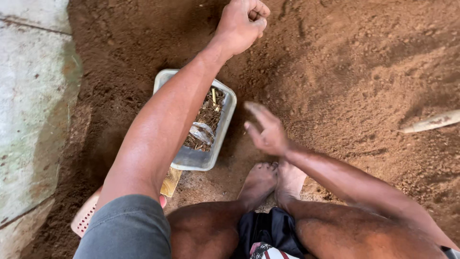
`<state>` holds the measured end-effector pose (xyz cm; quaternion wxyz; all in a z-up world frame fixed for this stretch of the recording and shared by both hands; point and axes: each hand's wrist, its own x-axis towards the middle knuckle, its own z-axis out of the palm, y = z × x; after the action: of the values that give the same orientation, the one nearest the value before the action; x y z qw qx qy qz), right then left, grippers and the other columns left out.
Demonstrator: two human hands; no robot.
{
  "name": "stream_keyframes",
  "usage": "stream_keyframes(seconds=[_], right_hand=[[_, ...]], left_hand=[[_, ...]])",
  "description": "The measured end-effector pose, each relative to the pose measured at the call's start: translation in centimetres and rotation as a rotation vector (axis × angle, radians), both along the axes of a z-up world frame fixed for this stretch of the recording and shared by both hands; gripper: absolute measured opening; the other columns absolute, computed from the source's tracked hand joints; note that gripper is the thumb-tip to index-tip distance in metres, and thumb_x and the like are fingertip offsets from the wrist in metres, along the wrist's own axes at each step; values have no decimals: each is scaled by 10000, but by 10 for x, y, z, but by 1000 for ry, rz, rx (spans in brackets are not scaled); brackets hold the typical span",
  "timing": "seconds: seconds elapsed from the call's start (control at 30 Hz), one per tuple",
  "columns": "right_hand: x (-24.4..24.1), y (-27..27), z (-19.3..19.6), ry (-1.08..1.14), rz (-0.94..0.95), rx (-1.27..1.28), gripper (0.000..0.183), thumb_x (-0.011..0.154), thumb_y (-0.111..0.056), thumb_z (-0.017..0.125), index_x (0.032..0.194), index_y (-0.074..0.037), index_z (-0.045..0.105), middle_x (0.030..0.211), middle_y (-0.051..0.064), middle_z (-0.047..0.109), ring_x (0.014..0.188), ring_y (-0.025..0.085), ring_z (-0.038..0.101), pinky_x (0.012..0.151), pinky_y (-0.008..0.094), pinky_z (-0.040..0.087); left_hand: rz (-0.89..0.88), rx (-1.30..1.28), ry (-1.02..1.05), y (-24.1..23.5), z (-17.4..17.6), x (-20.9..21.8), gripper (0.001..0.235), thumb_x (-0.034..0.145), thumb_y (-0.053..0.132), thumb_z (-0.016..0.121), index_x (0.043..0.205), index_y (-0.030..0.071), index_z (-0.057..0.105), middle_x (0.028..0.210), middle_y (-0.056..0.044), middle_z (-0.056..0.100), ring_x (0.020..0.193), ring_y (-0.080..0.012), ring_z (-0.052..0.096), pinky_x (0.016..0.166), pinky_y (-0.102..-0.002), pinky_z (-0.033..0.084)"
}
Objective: The person sifts sand with both hands, picking up handfuls and letting it fall through their fingers. They repeatedly gather sand from a pile and drop it into a nearby plastic container.
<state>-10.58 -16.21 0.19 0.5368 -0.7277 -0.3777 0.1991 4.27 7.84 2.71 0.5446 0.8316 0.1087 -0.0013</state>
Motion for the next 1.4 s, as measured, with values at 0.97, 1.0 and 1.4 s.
stream_keyframes(seconds=[0.97, 1.0, 1.4], right_hand=[[126, -284, 24, -270, -520, -1305, 513, 839, 80, 572, 1313, -108, 630, 1400, 147, 608, 1490, 316, 479, 1200, 748, 60], [120, -292, 28, -231, -478, -1349, 546, 785, 67, 586, 1302, -100, 641, 1404, 160, 599, 1471, 347, 464, 1107, 819, 41], [-1, -373, 80, 64, -725, -1420, 229, 911, -124, 720, 1109, -20, 672, 979, 163, 602, 823, 265, 597, 693, 461, 561]], left_hand=[[-342, 578, 753, -116, -31, 25, 692, 925, 297, 753, 1411, -40, 393, 1250, -265, 635, 1153, -374, 656, 1015, -434, 524], [-363, 580, 741, -123, -30, 27, 672, 924, 294, 751, 1395, -40, 409, 1256, -261, 631, 1157, -372, 650, 1021, -438, 522], [-665, 341, 477, -202, -38, 35, 291, 882, 220, 747, 1137, 106, 666, 1053, -38, 759, 984, -183, 724, 907, -357, 559]])
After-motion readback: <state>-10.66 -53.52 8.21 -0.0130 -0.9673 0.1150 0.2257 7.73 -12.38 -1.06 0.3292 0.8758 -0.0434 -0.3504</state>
